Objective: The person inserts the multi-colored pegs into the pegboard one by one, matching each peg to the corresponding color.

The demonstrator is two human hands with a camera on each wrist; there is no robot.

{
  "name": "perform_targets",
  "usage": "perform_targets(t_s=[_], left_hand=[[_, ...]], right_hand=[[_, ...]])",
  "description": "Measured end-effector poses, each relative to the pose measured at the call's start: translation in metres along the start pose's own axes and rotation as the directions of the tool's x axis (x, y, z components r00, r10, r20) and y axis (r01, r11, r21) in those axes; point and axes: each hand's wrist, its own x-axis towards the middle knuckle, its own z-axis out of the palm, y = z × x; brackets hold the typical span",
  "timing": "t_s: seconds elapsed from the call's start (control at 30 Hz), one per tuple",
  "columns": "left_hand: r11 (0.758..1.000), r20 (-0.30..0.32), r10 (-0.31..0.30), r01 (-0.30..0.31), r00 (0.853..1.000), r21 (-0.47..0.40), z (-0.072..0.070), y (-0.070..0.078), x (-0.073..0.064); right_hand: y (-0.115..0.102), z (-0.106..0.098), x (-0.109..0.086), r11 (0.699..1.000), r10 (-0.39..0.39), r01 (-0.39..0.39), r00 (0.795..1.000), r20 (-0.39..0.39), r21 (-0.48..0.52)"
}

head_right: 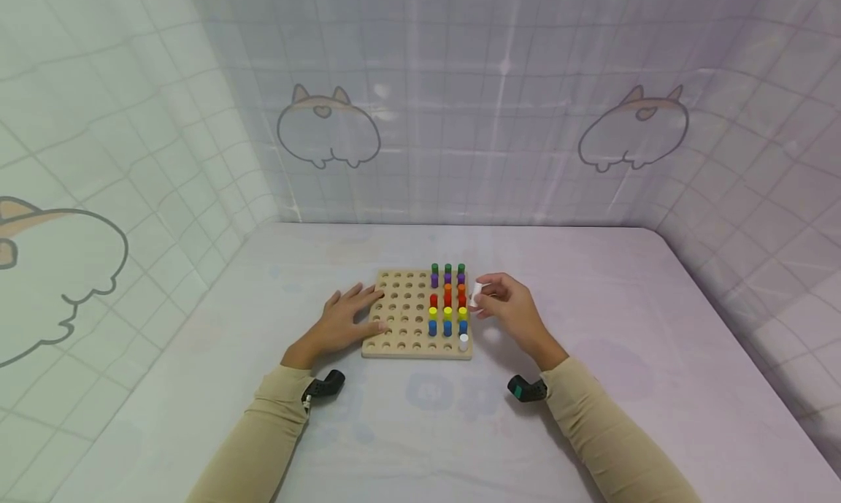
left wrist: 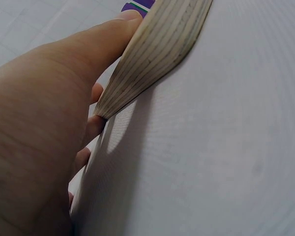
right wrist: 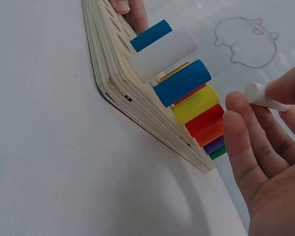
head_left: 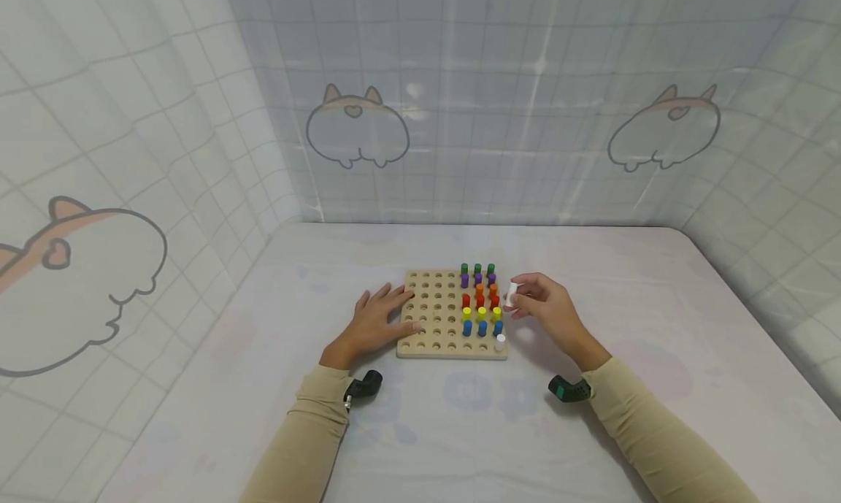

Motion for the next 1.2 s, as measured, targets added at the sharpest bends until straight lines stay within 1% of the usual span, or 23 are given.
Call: perform_targets(t_s=[0.4, 0.7, 0.9, 1.07, 1.2], left_hand=[[1.000, 0.000, 0.003, -0.003, 1.000, 0.014, 0.001, -0.001, -0.002], [0.999, -0.003, 0.012, -0.012, 1.000, 0.038, 0.000, 0.000, -0.003], [0.999, -0.003, 0.014, -0.014, 1.000, 0.034, 0.000, -0.001, -0.005], [0.999, -0.012, 0.027, -0.026, 1.000, 0.023, 0.000, 0.000, -0.006], [0.999, -0.010, 0.025, -0.024, 1.000, 0.024, 0.001, -0.002, -0.006]], right_hand=[[-0.001, 0.006, -0.011, 1.000, -0.001, 0.001, 1.000, 0.012, -0.027], [-0.004, 0.013, -0.022, 0.999, -0.020, 0.022, 0.998, 0.055, -0.041], [-0.005, 0.018, -0.025, 0.997, -0.067, 0.071, 0.993, 0.095, -0.031], [-0.005, 0.021, -0.028, 0.991, -0.098, 0.105, 0.991, 0.093, -0.079], [-0.006, 0.023, -0.031, 0.986, -0.115, 0.124, 0.989, 0.088, -0.107]])
